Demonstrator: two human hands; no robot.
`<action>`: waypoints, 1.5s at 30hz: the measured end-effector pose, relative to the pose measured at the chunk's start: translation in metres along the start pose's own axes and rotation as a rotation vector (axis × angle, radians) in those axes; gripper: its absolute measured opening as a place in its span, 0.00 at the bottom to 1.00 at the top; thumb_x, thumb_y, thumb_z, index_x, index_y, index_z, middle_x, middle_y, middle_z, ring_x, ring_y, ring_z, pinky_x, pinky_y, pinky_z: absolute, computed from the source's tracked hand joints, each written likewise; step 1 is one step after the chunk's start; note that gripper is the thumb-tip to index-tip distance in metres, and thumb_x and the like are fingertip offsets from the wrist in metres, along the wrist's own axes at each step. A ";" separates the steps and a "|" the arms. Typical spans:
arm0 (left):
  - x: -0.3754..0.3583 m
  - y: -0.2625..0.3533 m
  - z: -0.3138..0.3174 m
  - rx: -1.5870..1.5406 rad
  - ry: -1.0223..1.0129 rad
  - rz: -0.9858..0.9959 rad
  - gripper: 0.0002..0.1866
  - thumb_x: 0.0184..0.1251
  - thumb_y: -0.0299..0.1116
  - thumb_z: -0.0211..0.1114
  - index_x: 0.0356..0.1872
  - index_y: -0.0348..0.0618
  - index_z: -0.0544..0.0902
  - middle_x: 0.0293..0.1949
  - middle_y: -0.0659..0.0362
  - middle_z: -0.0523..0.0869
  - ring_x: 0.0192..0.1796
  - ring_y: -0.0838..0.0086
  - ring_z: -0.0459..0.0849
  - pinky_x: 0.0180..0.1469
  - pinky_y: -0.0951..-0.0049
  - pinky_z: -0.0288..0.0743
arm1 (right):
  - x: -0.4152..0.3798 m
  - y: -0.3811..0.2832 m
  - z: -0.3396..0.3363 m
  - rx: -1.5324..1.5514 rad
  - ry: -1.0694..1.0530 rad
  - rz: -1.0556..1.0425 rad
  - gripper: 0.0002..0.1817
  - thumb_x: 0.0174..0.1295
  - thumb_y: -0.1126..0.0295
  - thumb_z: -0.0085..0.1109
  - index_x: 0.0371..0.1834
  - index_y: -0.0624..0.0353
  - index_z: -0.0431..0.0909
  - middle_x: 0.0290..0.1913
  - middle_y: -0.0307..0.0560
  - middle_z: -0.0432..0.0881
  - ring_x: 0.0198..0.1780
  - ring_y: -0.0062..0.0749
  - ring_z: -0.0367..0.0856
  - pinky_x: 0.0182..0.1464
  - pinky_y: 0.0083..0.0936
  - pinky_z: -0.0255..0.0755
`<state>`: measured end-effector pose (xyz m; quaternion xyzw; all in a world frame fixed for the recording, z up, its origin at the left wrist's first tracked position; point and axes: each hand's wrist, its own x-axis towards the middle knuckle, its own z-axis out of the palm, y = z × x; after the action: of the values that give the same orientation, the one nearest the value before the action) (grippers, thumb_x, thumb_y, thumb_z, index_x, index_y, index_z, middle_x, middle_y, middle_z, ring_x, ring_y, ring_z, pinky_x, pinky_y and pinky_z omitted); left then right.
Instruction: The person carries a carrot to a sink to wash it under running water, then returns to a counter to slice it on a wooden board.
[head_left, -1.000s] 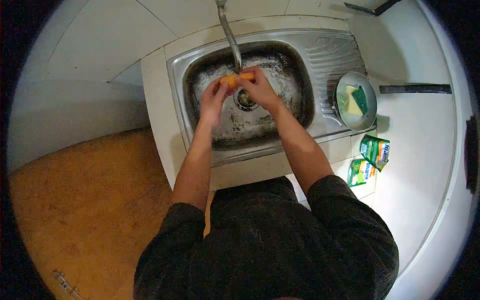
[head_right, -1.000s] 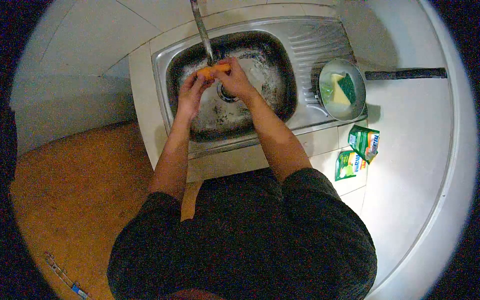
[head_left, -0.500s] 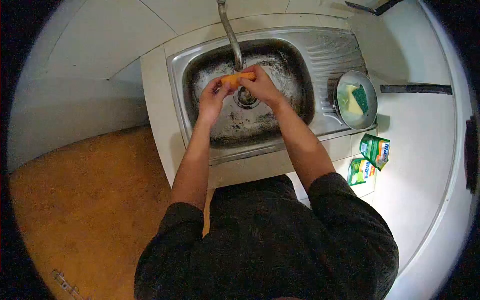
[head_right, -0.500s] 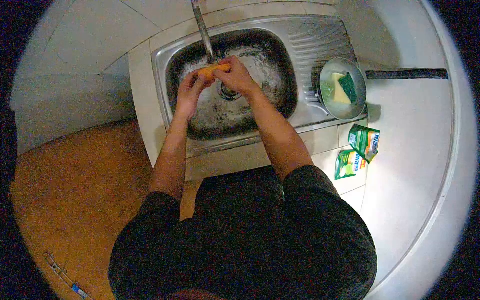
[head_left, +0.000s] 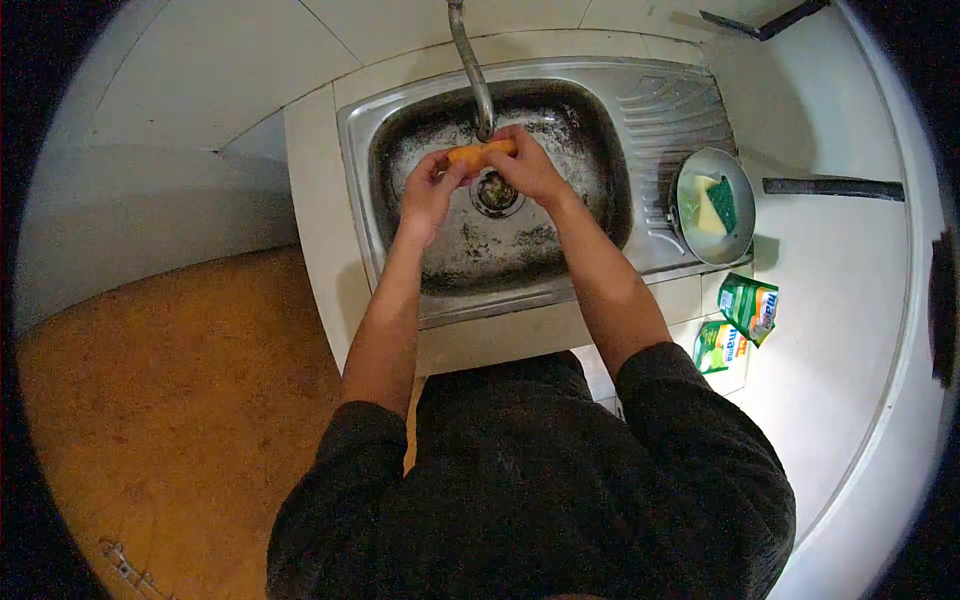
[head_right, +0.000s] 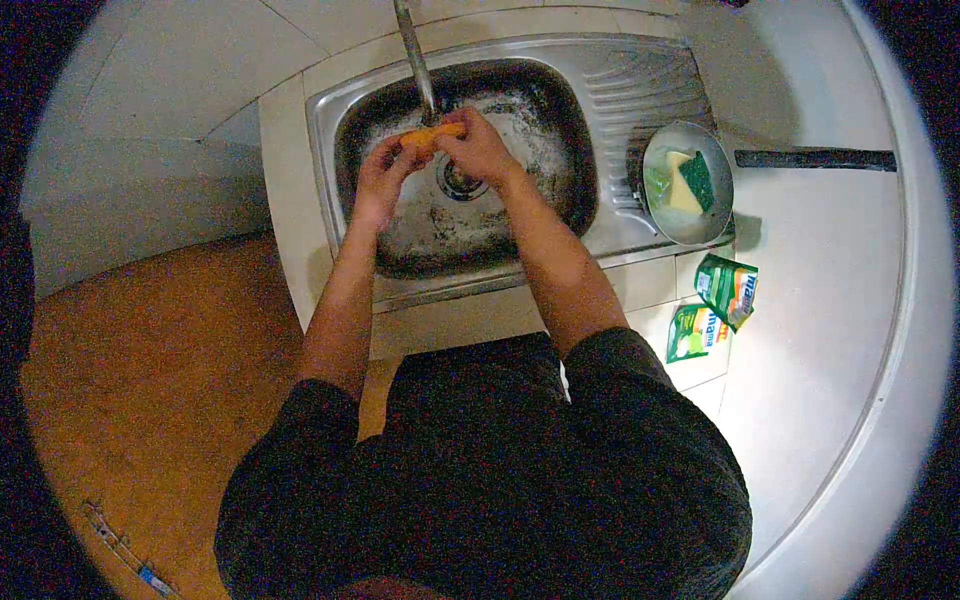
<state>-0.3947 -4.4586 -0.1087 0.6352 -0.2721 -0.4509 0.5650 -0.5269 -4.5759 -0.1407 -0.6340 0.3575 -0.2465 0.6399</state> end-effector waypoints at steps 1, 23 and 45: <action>0.001 0.000 0.000 -0.001 0.001 0.000 0.19 0.70 0.36 0.60 0.54 0.33 0.76 0.46 0.52 0.84 0.46 0.68 0.85 0.53 0.71 0.77 | -0.001 -0.003 -0.001 -0.025 -0.006 0.007 0.24 0.54 0.61 0.66 0.48 0.63 0.70 0.35 0.47 0.80 0.23 0.24 0.75 0.24 0.22 0.72; 0.016 -0.011 -0.008 -0.105 -0.012 -0.082 0.21 0.69 0.38 0.61 0.51 0.28 0.75 0.42 0.50 0.84 0.41 0.68 0.86 0.46 0.73 0.79 | 0.006 0.006 -0.004 0.062 -0.090 0.074 0.17 0.63 0.66 0.58 0.52 0.58 0.69 0.31 0.41 0.79 0.26 0.20 0.75 0.26 0.20 0.73; 0.018 -0.009 -0.011 -0.204 -0.069 -0.098 0.20 0.71 0.39 0.60 0.53 0.32 0.75 0.41 0.53 0.84 0.37 0.70 0.85 0.42 0.73 0.79 | 0.003 0.009 -0.004 0.180 -0.087 0.097 0.15 0.69 0.66 0.49 0.56 0.59 0.70 0.37 0.43 0.80 0.32 0.21 0.79 0.34 0.20 0.76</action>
<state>-0.3788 -4.4668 -0.1231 0.5709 -0.2126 -0.5251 0.5942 -0.5294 -4.5801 -0.1502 -0.5659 0.3358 -0.2185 0.7206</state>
